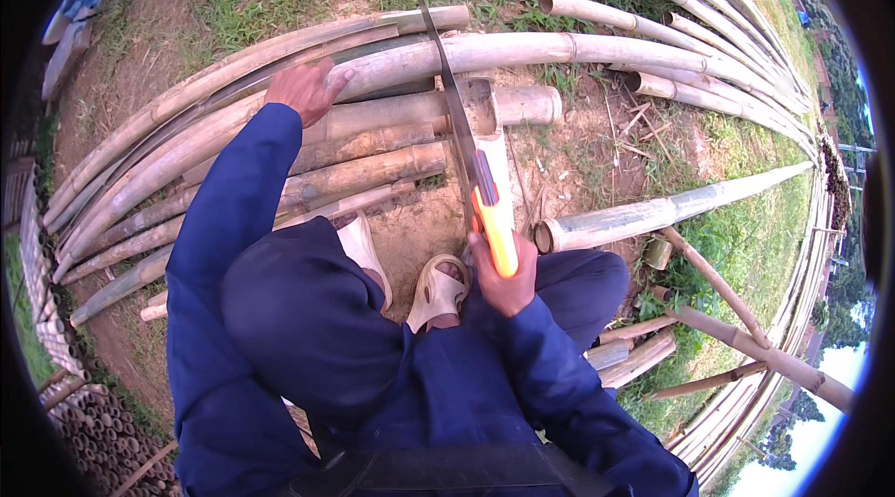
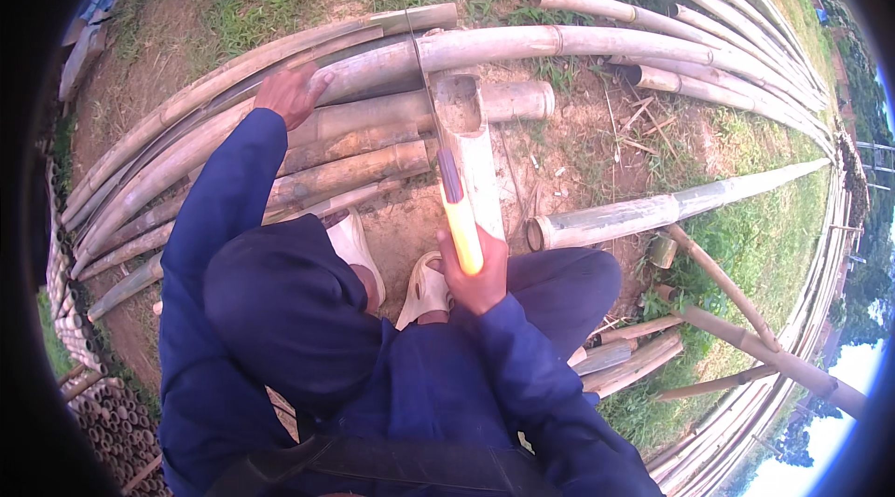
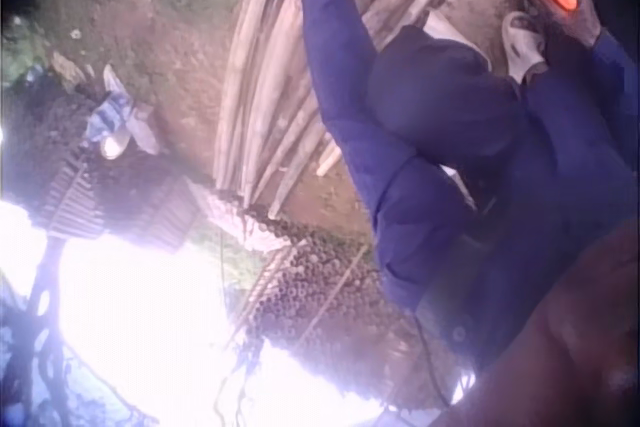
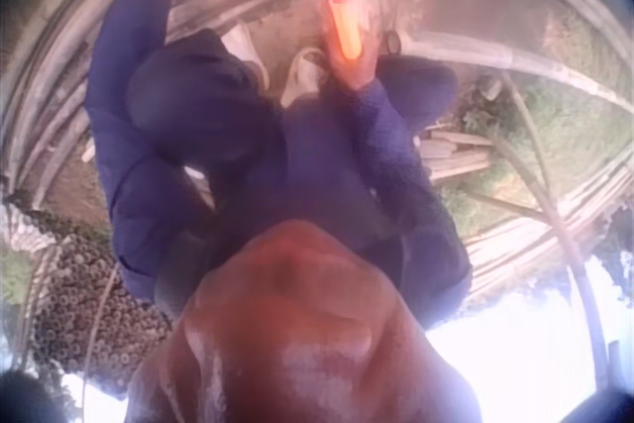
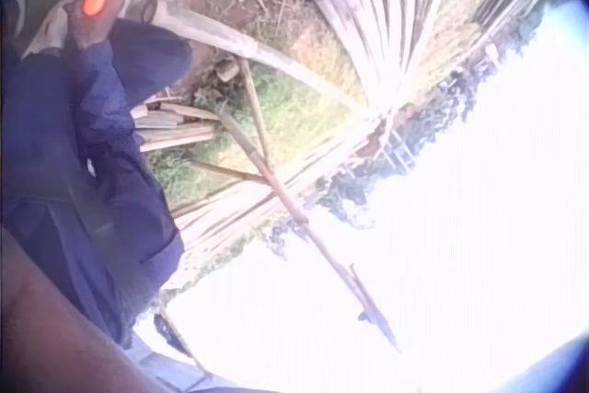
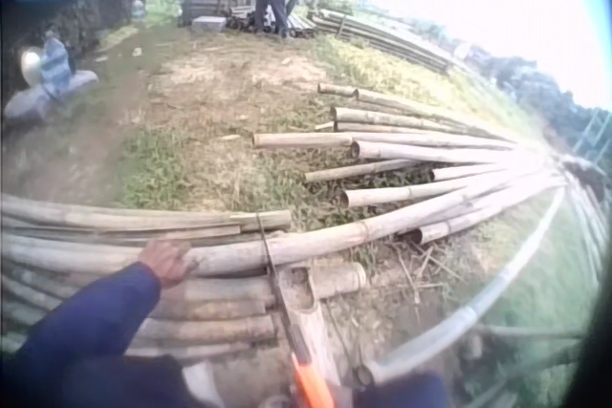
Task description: The person repeatedly selects bamboo poles from a pile, positions them on a wooden support, and cuts them to length using a hand saw. After each cut, the person sets the saw aside and moves the cut pieces before selecting another pole.
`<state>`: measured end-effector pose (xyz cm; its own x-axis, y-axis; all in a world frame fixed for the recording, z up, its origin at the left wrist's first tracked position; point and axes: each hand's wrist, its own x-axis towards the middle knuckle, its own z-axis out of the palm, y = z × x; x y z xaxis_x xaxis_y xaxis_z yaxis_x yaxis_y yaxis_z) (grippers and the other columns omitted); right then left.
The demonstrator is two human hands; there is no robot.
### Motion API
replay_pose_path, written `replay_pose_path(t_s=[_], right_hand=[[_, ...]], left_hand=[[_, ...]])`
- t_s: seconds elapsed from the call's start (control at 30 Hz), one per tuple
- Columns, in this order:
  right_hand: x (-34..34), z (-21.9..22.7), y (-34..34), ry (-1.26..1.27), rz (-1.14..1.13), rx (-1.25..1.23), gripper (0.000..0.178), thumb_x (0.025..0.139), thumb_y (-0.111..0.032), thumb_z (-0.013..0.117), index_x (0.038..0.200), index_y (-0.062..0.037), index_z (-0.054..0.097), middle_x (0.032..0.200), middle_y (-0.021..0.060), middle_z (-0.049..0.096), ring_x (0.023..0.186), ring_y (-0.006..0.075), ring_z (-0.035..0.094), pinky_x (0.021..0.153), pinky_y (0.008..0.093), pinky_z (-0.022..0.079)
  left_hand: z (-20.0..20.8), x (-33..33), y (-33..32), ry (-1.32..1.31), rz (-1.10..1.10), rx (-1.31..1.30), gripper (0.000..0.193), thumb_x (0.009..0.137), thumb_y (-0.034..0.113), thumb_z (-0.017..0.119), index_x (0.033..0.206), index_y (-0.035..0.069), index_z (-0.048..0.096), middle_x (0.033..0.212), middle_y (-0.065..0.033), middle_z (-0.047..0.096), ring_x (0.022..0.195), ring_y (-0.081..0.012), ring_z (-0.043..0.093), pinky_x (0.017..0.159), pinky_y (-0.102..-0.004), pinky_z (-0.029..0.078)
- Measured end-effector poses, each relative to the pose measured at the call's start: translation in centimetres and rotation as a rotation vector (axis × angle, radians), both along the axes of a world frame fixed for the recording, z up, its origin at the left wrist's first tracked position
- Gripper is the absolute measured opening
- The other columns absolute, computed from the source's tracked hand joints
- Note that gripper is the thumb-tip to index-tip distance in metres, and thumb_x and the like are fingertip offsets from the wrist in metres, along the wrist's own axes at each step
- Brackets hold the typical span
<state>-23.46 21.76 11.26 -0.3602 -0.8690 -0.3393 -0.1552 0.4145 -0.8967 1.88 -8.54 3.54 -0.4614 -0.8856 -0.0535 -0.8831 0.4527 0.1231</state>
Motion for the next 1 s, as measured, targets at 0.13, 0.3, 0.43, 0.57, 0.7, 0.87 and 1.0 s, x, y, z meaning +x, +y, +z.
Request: replay_pose_path(t_s=[0.13,0.3,0.43,0.57,0.7,0.87,1.0], right_hand=[[-0.4,-3.2,-11.9,0.152,0.125,-0.451,0.016,0.095,-0.012,0.073,0.087,0.0007,0.069,0.064,-0.0024,0.057,0.058,0.0055,0.05,0.053,0.0267,0.042],[-0.9,-3.3,4.2,-0.009,0.068,-0.087,0.01,0.095,-0.004,0.069,0.1,0.0049,0.068,0.078,0.0056,0.068,0.071,0.0141,0.063,0.065,0.0319,0.051],[-0.6,-2.4,12.3,0.019,0.088,-0.182,0.013,0.098,-0.003,0.064,0.107,0.0064,0.066,0.08,0.011,0.069,0.072,0.0118,0.065,0.091,0.0328,0.055],[-0.6,-2.8,-1.1,-0.013,0.01,-0.156,0.018,0.099,-0.009,0.066,0.082,-0.0041,0.06,0.058,0.0017,0.055,0.049,0.0082,0.051,0.048,0.0246,0.04],[-1.5,-4.1,-12.2,-0.042,0.144,-0.363,0.024,0.099,-0.016,0.07,0.08,-0.0054,0.06,0.058,-0.0004,0.055,0.047,0.0064,0.048,0.045,0.0239,0.038],[-1.8,-2.5,3.0,-0.03,0.026,-0.149,0.014,0.098,-0.006,0.066,0.085,-0.0014,0.064,0.061,0.0003,0.056,0.052,0.0069,0.051,0.051,0.0225,0.041],[-0.8,0.2,10.5,0.185,0.108,-0.072,0.018,0.093,-0.003,0.069,0.107,0.0078,0.07,0.089,0.0132,0.074,0.077,0.0169,0.071,0.074,0.0317,0.055]], left_hand=[[0.8,-0.3,0.4,0.023,0.003,-0.002,0.07,0.104,0.067,0.032,0.112,0.007,0.066,0.081,-0.0223,0.07,0.085,-0.0421,0.069,0.076,-0.0556,0.052],[0.1,-0.1,0.0,0.04,-0.012,0.022,0.071,0.103,0.067,0.032,0.103,0.005,0.067,0.081,-0.0207,0.072,0.085,-0.0403,0.07,0.077,-0.0542,0.053],[0.4,0.2,0.3,0.114,-0.009,0.078,0.069,0.103,0.066,0.035,0.107,0.006,0.068,0.084,-0.0237,0.071,0.085,-0.0424,0.07,0.079,-0.0527,0.054],[1.0,0.3,0.7,0.106,0.005,0.08,0.074,0.101,0.07,0.035,0.104,0.005,0.07,0.088,-0.0247,0.071,0.089,-0.0419,0.07,0.084,-0.0532,0.054],[1.6,0.5,0.9,0.13,-0.01,0.099,0.076,0.1,0.072,0.035,0.101,0.005,0.071,0.09,-0.0244,0.072,0.091,-0.0414,0.07,0.085,-0.0536,0.054],[0.9,0.5,0.5,0.181,-0.001,0.104,0.07,0.101,0.067,0.037,0.104,0.004,0.068,0.09,-0.0247,0.071,0.093,-0.0443,0.068,0.086,-0.0556,0.051],[0.0,0.2,-0.1,0.117,-0.008,0.057,0.068,0.103,0.065,0.035,0.108,0.005,0.067,0.082,-0.0221,0.07,0.086,-0.041,0.068,0.08,-0.0541,0.051]])
